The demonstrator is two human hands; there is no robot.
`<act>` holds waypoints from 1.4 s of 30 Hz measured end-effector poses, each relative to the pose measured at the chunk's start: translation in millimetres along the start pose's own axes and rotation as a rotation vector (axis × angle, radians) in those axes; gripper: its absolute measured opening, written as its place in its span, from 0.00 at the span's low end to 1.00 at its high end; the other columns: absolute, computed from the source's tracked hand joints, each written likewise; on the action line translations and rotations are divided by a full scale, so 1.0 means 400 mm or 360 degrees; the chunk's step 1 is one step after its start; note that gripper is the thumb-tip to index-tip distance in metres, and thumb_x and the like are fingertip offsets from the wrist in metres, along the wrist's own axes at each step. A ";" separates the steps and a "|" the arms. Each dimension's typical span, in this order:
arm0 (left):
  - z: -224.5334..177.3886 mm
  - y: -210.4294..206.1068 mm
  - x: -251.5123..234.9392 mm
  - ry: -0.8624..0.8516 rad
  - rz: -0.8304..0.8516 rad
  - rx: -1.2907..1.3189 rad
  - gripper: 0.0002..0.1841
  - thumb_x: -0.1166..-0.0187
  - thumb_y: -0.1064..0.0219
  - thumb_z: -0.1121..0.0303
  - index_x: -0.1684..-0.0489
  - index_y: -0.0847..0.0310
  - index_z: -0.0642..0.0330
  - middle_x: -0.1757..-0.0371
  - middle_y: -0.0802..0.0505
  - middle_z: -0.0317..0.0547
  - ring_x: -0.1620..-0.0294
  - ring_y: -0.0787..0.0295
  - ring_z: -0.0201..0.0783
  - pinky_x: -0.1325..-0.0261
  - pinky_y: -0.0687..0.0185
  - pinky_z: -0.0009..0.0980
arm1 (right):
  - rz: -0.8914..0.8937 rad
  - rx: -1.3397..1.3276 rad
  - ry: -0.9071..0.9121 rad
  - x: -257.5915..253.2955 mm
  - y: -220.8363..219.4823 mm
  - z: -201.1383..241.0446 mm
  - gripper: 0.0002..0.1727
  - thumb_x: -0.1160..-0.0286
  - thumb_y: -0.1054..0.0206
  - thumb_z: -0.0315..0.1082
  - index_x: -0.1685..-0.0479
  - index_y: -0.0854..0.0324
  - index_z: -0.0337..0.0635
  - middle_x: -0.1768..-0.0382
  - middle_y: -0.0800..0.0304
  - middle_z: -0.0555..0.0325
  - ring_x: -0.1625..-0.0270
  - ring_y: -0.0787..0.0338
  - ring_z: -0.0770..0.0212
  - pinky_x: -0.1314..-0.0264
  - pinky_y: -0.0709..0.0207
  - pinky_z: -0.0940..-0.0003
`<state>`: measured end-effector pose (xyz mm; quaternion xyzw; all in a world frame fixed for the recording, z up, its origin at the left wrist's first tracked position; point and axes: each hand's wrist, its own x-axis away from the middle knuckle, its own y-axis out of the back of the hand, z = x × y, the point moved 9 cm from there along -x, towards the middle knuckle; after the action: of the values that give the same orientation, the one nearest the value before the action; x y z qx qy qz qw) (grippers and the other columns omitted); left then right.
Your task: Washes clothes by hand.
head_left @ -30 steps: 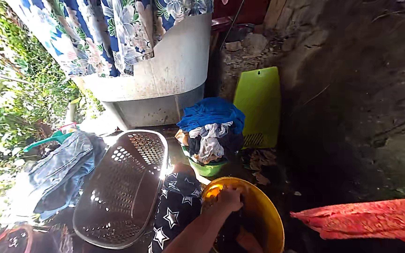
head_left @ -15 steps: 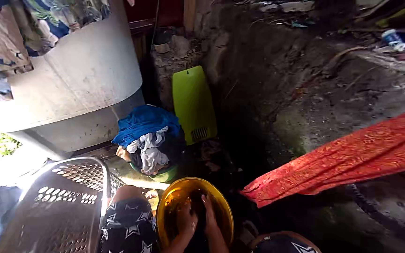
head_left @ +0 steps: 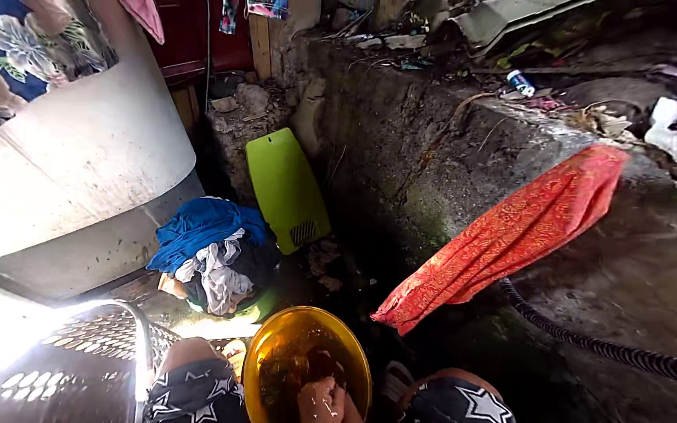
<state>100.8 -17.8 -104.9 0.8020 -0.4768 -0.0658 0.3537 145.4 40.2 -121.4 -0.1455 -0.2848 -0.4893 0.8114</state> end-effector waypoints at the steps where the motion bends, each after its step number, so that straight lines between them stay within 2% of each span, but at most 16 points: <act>1: 0.009 0.006 -0.008 -0.0055 -0.0093 -0.0040 0.17 0.22 0.38 0.64 0.73 0.11 0.70 0.71 0.07 0.61 0.61 0.06 0.61 0.54 0.17 0.62 | 0.0020 -0.0069 0.0055 0.006 -0.002 -0.010 0.20 0.10 0.54 0.22 0.30 0.27 0.18 0.33 0.16 0.33 0.34 0.16 0.59 0.26 0.28 0.72; 4: 0.139 0.065 -0.100 0.0372 -0.0111 -0.0128 0.15 0.17 0.39 0.70 0.43 0.11 0.68 0.48 0.06 0.67 0.40 0.09 0.65 0.35 0.20 0.64 | -0.0081 -0.0342 -0.0161 -0.041 -0.037 -0.099 0.23 0.05 0.53 0.40 0.33 0.24 0.26 0.43 0.14 0.35 0.41 0.14 0.50 0.36 0.21 0.52; 7: 0.233 0.117 -0.173 0.0701 -0.0222 -0.0311 0.19 0.16 0.39 0.70 0.27 0.20 0.58 0.35 0.09 0.62 0.32 0.12 0.62 0.33 0.19 0.61 | -0.0053 0.0374 -0.0059 -0.100 -0.019 -0.065 0.26 0.08 0.44 0.44 0.23 0.25 0.34 0.25 0.21 0.35 0.24 0.21 0.41 0.21 0.31 0.43; 10: 0.211 0.083 -0.206 0.0391 -0.0125 -0.0339 0.27 0.22 0.32 0.64 0.20 0.24 0.54 0.17 0.23 0.60 0.18 0.28 0.64 0.22 0.27 0.60 | 0.0189 0.1626 -0.0183 -0.121 0.006 -0.133 0.36 0.13 0.41 0.46 0.10 0.42 0.36 0.09 0.53 0.28 0.14 0.34 0.28 0.20 0.32 0.33; 12: 0.198 0.003 -0.204 0.0199 0.0215 -0.0407 0.29 0.17 0.35 0.52 0.17 0.26 0.50 0.11 0.31 0.60 0.11 0.39 0.65 0.13 0.41 0.60 | 0.0411 0.1905 -0.0390 -0.106 -0.006 -0.216 0.37 0.17 0.35 0.41 0.12 0.41 0.30 0.09 0.54 0.26 0.12 0.40 0.27 0.16 0.37 0.33; 15: 0.232 -0.095 -0.175 0.0167 0.0636 -0.0774 0.30 0.18 0.37 0.43 0.21 0.21 0.48 0.16 0.23 0.58 0.13 0.35 0.64 0.15 0.43 0.65 | 0.0655 0.2068 -0.0460 -0.097 -0.030 -0.279 0.30 0.15 0.37 0.39 0.19 0.30 0.28 0.15 0.35 0.31 0.12 0.37 0.31 0.14 0.43 0.33; 17: 0.271 -0.111 -0.136 0.0372 0.0857 -0.0926 0.27 0.15 0.36 0.54 0.24 0.21 0.62 0.20 0.19 0.63 0.17 0.28 0.64 0.18 0.38 0.64 | 0.0621 0.1984 -0.0378 -0.110 -0.027 -0.237 0.30 0.16 0.36 0.39 0.21 0.28 0.29 0.18 0.30 0.32 0.14 0.33 0.34 0.14 0.40 0.36; 20: 0.331 -0.089 -0.110 0.0695 0.0771 -0.0663 0.30 0.13 0.38 0.69 0.13 0.38 0.70 0.11 0.32 0.67 0.10 0.38 0.65 0.12 0.44 0.61 | 0.0177 0.1150 -0.0036 -0.170 0.005 -0.127 0.22 0.30 0.24 0.38 0.38 0.13 0.35 0.39 0.10 0.36 0.33 0.12 0.40 0.27 0.23 0.40; 22: 0.310 -0.055 -0.131 0.0747 0.0482 -0.0485 0.29 0.14 0.38 0.68 0.13 0.35 0.66 0.13 0.29 0.66 0.12 0.35 0.63 0.15 0.39 0.62 | -0.0119 0.0270 0.0036 -0.163 0.021 -0.105 0.16 0.28 0.29 0.26 0.43 0.16 0.27 0.45 0.13 0.35 0.40 0.14 0.43 0.34 0.23 0.45; 25: 0.138 0.014 -0.115 0.0305 -0.0043 -0.0023 0.16 0.21 0.33 0.71 0.42 0.12 0.71 0.28 0.13 0.62 0.22 0.20 0.56 0.18 0.30 0.54 | -0.0091 -0.0474 -0.0150 -0.181 0.002 -0.162 0.31 0.09 0.45 0.44 0.12 0.42 0.40 0.22 0.26 0.38 0.24 0.21 0.46 0.25 0.26 0.45; 29: -0.039 0.042 0.004 -0.0544 -0.0549 0.0356 0.08 0.32 0.35 0.76 0.71 0.09 0.71 0.61 0.04 0.56 0.55 0.04 0.51 0.47 0.09 0.47 | -0.0139 -0.0447 -0.0062 -0.171 -0.028 -0.146 0.22 0.08 0.46 0.35 0.25 0.29 0.29 0.34 0.16 0.43 0.36 0.16 0.61 0.30 0.23 0.66; 30: -0.017 0.043 -0.017 -0.0432 -0.0546 0.0330 0.10 0.28 0.36 0.73 0.70 0.11 0.72 0.65 0.06 0.57 0.59 0.05 0.51 0.51 0.09 0.47 | -0.0147 -0.0395 -0.0035 -0.148 -0.029 -0.127 0.22 0.08 0.45 0.34 0.23 0.29 0.28 0.30 0.17 0.42 0.31 0.16 0.61 0.24 0.26 0.66; 33: 0.152 0.076 -0.157 0.0406 -0.0327 0.0366 0.17 0.12 0.43 0.68 0.46 0.14 0.77 0.47 0.08 0.71 0.39 0.12 0.63 0.30 0.23 0.60 | -0.0164 -0.0387 0.0018 -0.108 -0.059 -0.093 0.20 0.08 0.46 0.33 0.31 0.26 0.25 0.42 0.14 0.38 0.42 0.14 0.56 0.35 0.20 0.58; 35: 0.217 0.091 -0.190 0.0685 -0.0371 0.0353 0.17 0.11 0.43 0.67 0.50 0.14 0.76 0.47 0.09 0.71 0.37 0.14 0.64 0.30 0.26 0.61 | -0.0138 -0.0300 -0.0102 -0.090 -0.068 -0.100 0.21 0.06 0.47 0.38 0.34 0.23 0.27 0.47 0.13 0.37 0.45 0.12 0.51 0.38 0.19 0.52; 40: -0.001 0.043 -0.048 -0.0206 -0.0377 0.0443 0.12 0.24 0.37 0.74 0.66 0.11 0.75 0.66 0.06 0.61 0.58 0.06 0.53 0.47 0.13 0.51 | -0.0084 -0.0004 0.0013 -0.142 0.005 -0.081 0.19 0.09 0.44 0.34 0.42 0.19 0.22 0.48 0.11 0.37 0.46 0.12 0.56 0.34 0.21 0.59; 42: 0.017 0.060 -0.050 -0.0161 -0.0337 0.0293 0.13 0.21 0.38 0.72 0.63 0.13 0.76 0.68 0.08 0.62 0.61 0.07 0.56 0.50 0.14 0.54 | -0.0010 0.0058 0.0150 -0.125 0.000 -0.022 0.20 0.11 0.40 0.36 0.38 0.20 0.23 0.43 0.12 0.35 0.40 0.13 0.52 0.29 0.24 0.55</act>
<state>69.8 -12.1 -99.5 0.8725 -0.4108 -0.0993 0.2453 130.5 71.1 -158.5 -0.1064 -0.2556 -0.4929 0.8249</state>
